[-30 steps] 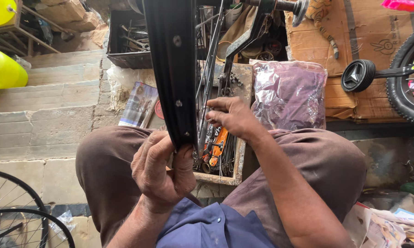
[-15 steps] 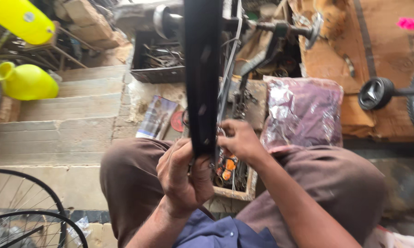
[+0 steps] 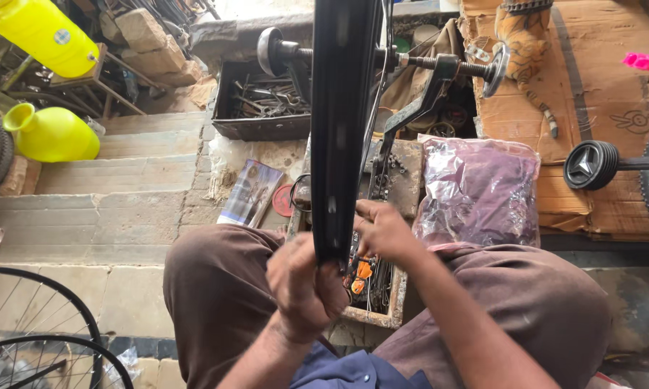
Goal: The person adjusts the spokes and rim of a bicycle wheel mounted on a truing stand. They rotate the wheel, check alignment, and make small adjustments to the spokes by hand.
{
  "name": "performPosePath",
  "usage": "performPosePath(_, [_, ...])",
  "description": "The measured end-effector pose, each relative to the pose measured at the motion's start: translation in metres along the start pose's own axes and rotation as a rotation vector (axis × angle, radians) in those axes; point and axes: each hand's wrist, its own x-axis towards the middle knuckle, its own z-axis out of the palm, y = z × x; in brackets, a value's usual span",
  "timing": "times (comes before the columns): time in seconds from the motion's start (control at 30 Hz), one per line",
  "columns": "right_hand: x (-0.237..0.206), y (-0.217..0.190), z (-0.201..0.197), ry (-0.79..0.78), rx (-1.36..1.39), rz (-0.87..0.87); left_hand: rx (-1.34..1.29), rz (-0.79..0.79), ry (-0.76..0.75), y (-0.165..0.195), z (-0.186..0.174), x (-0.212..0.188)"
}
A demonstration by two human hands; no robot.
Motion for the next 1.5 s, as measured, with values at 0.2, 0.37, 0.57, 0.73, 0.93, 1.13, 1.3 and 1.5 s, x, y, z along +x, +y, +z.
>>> performPosePath(0.2, [-0.002, 0.014, 0.005, 0.060, -0.007, -0.163, -0.016, -0.041, -0.007, 0.002, -0.002, 0.013])
performPosePath(0.37, [0.002, 0.017, -0.009, -0.597, 0.646, -0.102, -0.022, -0.215, 0.013, 0.014, -0.007, 0.058])
performPosePath(0.57, [0.001, -0.003, -0.008, -0.137, 0.248, 0.003, -0.070, -0.083, 0.027, 0.011, -0.006, 0.034])
performPosePath(0.73, [-0.011, 0.003, 0.018, 0.347, -0.472, -0.569, -0.042, -0.083, -0.048, 0.004, -0.001, -0.001])
performPosePath(0.93, [0.003, 0.015, -0.004, -0.453, 0.500, -0.099, -0.008, -0.176, 0.008, 0.007, -0.006, 0.040])
performPosePath(1.13, [-0.003, 0.007, -0.022, -0.442, 0.442, -0.062, 0.013, -0.160, 0.013, 0.022, -0.001, 0.059])
performPosePath(1.3, [-0.003, -0.009, -0.033, 0.022, 0.118, 0.065, -0.019, -0.147, 0.040, 0.022, 0.004, 0.037])
performPosePath(1.5, [-0.001, -0.003, -0.017, 0.163, -0.120, -0.006, -0.025, -0.280, 0.018, 0.025, 0.008, 0.030])
